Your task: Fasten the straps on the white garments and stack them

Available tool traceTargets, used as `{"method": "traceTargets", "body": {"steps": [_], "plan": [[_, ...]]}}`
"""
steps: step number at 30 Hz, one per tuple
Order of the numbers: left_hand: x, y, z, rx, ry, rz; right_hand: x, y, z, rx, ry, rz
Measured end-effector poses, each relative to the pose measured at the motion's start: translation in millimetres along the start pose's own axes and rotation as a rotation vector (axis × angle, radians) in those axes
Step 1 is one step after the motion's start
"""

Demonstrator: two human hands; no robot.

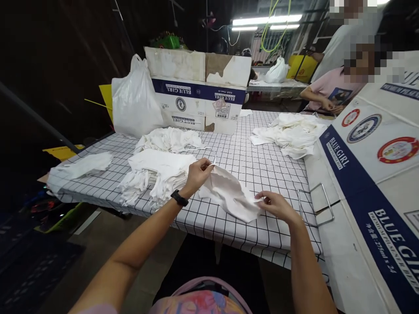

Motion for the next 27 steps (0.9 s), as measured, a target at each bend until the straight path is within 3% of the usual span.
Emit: {"method": "traceTargets", "body": {"steps": [2, 4, 7, 11, 16, 21, 27], "plan": [[16, 0.1, 3, 0.008, -0.038, 0.208, -28, -10, 0, -0.023, 0.088, -0.004], [34, -2.4, 6, -0.030, -0.081, 0.312, -63, -17, -3, 0.080, 0.224, -0.047], [62, -4.0, 9, -0.093, -0.150, 0.366, -120, -27, -9, 0.140, 0.437, -0.129], [93, 3.7, 4, -0.107, -0.244, 0.392, -174, -31, -15, 0.149, 0.589, -0.056], [124, 20.3, -11, -0.087, -0.372, 0.351, -208, -19, -15, 0.239, 0.668, 0.185], [146, 30.8, -19, -0.075, -0.417, 0.299, -231, -1, -10, 0.347, 0.672, 0.265], [141, 24.5, -11, -0.101, -0.333, 0.119, -249, 11, 0, 0.513, 0.750, 0.224]]}}
Point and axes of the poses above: each hand's wrist, its own z-axis away from the middle knuckle, its own y-axis out of the back of the hand, x = y × z, the point moved 4 cm from there along -z, towards the middle knuckle, and after that the axes turned 15 degrees about -z, right-handed, at the moved point
